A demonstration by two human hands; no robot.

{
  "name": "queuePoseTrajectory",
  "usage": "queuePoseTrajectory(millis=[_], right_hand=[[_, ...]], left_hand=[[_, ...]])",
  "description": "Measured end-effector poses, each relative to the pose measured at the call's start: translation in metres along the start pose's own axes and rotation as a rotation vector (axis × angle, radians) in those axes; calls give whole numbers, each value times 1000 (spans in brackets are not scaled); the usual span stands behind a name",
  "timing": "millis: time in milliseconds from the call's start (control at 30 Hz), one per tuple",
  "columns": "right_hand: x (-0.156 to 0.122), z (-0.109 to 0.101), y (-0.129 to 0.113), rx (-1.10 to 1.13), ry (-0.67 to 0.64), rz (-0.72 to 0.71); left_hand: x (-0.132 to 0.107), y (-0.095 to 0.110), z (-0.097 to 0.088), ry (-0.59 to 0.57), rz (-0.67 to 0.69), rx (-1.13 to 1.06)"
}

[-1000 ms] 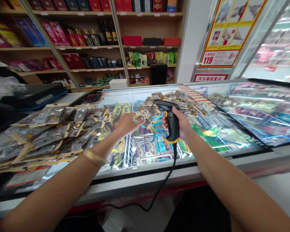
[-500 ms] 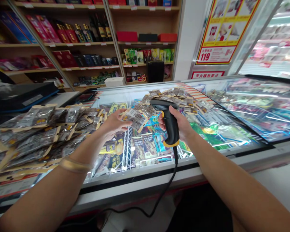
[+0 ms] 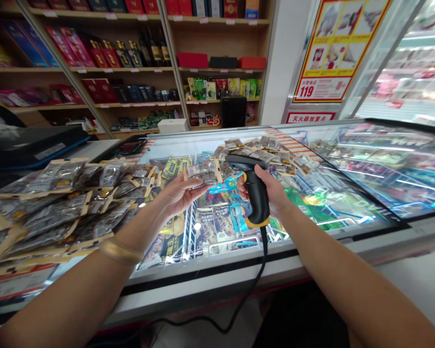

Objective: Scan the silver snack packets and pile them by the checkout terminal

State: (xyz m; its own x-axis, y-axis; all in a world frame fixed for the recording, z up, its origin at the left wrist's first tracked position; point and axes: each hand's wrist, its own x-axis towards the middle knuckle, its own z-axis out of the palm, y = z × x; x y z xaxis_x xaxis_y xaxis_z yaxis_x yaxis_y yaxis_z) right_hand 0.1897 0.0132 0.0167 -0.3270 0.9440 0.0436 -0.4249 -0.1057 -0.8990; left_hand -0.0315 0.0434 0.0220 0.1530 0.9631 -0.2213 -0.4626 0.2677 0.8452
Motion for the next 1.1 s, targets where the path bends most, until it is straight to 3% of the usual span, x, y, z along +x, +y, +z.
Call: queuePoseTrajectory(millis=[133,400,600,933,1100], right_hand=[[-1,2,0,20,4,15],[-2,4,2,2,-27,24],[-2,5,3,-49,-69,38],[-1,6,4,-32,-103,75],[-3,1,5,-33,-84,68]], left_hand=[[1,-4,0,48,34,-22],[4,-17,-2,106,368,330],[7,-24,-2,55,546,485],[11,-27,-6,56,560,500],[11,-29,-3,55,503,443]])
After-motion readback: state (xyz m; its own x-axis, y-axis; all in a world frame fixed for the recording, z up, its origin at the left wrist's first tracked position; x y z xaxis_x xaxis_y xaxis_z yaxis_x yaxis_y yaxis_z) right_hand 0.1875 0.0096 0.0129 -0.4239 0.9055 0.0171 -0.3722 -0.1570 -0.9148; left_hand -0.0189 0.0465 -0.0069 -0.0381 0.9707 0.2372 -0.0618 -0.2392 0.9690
